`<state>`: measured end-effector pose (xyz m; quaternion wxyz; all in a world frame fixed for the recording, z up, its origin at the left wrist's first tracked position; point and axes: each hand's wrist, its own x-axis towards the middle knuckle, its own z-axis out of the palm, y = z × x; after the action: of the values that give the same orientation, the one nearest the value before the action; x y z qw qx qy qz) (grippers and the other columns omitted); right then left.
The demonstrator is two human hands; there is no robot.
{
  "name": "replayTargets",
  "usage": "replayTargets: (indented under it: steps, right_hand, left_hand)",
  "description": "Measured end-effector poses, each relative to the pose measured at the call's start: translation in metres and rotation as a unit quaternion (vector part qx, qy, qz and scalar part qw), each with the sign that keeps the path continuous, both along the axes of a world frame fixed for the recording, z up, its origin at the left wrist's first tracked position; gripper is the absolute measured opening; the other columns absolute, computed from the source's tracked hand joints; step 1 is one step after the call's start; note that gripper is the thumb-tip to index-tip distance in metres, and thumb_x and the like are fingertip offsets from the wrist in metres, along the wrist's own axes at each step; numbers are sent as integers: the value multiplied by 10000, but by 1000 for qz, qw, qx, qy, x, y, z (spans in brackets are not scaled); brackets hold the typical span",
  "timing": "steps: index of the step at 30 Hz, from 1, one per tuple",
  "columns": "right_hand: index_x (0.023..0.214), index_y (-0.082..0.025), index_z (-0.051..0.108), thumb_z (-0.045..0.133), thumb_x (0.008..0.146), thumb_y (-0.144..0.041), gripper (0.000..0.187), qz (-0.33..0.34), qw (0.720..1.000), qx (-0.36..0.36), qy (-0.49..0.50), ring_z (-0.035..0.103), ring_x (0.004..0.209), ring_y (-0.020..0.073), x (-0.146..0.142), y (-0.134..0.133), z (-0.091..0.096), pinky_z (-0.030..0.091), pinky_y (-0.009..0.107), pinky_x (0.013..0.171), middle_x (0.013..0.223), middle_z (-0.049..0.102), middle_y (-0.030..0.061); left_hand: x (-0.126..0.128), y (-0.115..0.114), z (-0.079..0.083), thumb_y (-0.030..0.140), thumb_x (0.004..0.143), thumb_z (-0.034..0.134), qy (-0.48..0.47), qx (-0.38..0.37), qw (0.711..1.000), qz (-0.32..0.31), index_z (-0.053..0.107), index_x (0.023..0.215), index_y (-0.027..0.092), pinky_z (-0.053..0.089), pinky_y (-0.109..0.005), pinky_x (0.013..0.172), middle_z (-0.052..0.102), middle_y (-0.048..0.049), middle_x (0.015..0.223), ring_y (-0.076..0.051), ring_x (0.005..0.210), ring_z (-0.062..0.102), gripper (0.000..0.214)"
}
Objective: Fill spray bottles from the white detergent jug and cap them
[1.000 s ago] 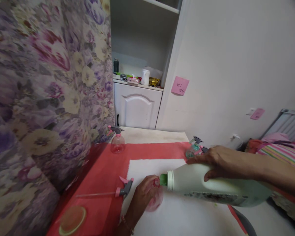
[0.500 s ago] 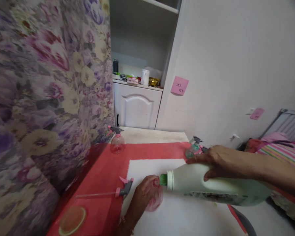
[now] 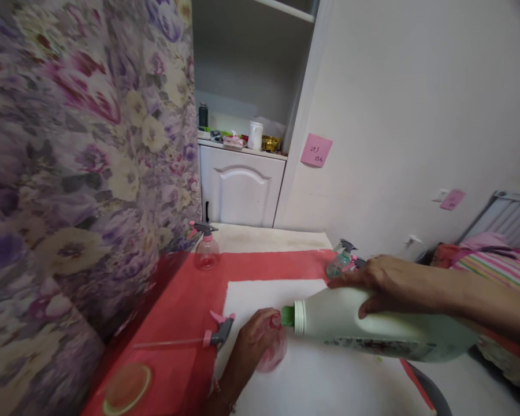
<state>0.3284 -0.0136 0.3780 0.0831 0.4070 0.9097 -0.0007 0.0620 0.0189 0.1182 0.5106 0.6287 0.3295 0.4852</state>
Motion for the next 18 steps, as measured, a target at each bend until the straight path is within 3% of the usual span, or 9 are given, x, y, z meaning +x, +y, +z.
replayTargets:
  steps: [18]
  right_hand:
    - [1379, -322, 521, 697, 851, -394, 561, -6, 1000, -9, -5, 706, 745, 222, -1, 0, 2, 432, 267, 618, 948, 772, 54]
  left_hand:
    - [1, 0, 0, 378, 874, 591, 15, 4, 1000, -1, 638, 1114, 226, 454, -314, 974, 667, -67, 1157, -228, 1115, 606, 287]
